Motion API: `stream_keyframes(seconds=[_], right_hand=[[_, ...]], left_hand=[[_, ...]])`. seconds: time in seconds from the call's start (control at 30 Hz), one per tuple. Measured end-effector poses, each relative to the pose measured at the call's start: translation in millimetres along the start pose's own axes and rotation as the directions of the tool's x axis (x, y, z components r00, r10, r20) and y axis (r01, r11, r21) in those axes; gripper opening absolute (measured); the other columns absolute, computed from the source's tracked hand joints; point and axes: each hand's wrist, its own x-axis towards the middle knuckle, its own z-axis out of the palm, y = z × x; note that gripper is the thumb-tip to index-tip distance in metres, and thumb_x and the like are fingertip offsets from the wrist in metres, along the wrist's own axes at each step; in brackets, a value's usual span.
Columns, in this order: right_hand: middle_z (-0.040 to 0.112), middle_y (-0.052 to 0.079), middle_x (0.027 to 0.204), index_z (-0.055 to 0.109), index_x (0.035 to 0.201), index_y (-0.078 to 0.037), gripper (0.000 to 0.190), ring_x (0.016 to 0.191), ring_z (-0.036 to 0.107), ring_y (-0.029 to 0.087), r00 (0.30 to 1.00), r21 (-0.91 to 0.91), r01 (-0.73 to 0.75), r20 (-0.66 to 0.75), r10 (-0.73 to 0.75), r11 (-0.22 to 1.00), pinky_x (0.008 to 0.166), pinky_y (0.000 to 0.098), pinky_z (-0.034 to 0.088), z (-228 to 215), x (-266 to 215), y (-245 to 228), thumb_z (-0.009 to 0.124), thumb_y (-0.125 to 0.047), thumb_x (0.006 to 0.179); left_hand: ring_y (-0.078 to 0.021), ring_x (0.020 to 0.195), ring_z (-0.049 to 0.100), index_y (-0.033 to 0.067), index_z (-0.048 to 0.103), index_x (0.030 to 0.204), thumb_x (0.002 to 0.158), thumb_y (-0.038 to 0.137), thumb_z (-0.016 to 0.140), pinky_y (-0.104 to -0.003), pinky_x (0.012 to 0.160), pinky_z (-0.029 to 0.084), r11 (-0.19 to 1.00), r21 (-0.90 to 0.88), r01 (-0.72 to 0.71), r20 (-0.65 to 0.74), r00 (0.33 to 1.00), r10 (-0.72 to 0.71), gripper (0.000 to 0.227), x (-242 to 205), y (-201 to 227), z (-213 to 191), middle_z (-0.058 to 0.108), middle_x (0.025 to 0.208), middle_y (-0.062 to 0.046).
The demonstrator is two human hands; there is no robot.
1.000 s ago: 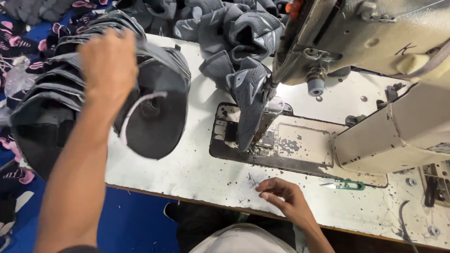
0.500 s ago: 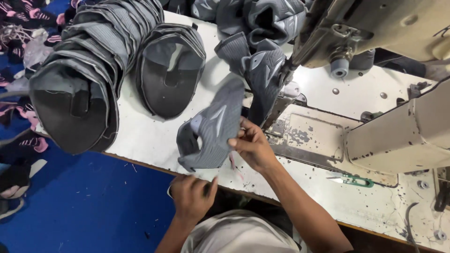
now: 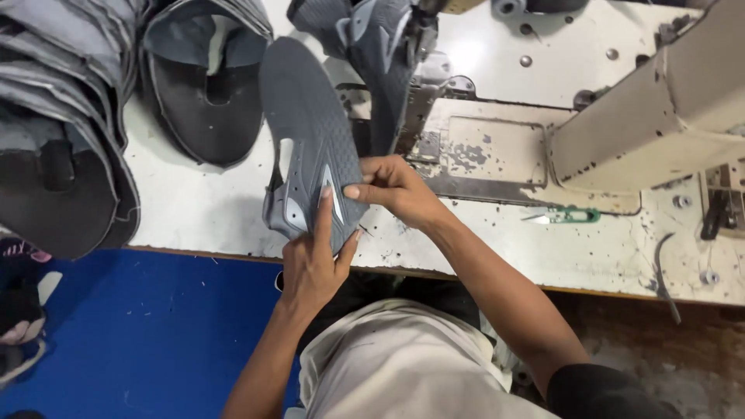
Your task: The person operates a sewing machine to stitch grey slipper uppers. They repeatedly pick up a slipper from a stack, position it under the needle, and guide it through the machine to sew the edges. After each stitch, the person removes the slipper and places it on a separate pile of finished items.
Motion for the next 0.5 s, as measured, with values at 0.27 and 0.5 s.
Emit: stream_keyframes(seconds=[0.27,0.5], right_hand=[[0.07,-0.001,0.077,0.073,0.093,-0.005,0.008,0.061,0.056,0.004,0.987,0.227,0.082,-0.155,-0.047,0.97,0.053,0.0199,0.042,-27.7,-10.0,-69.5,0.074,-0.013,0.094],[0.071,0.0,0.08,0.075,0.098,0.002,0.012,0.066,0.058,0.004,0.947,0.141,0.088,-0.318,-0.039,0.986,0.058,0.0201,0.045,-70.7,-14.6,-86.6,0.078,-0.009,0.092]], left_hand=[[-0.0352,0.064,0.069,0.0141,0.042,0.156,0.097,0.017,0.071,-0.045,0.061,0.054,0.967,0.236,-0.092,-0.132,0.983,0.126,0.065,58.6,84.8,17.4,0.072,0.078,-0.02],[-0.0347,0.041,0.062,-0.0002,0.03,0.158,0.1,0.019,0.065,-0.046,0.041,0.045,0.98,0.026,0.198,0.134,0.971,-0.199,0.07,98.3,118.3,50.5,0.06,0.048,-0.018]])
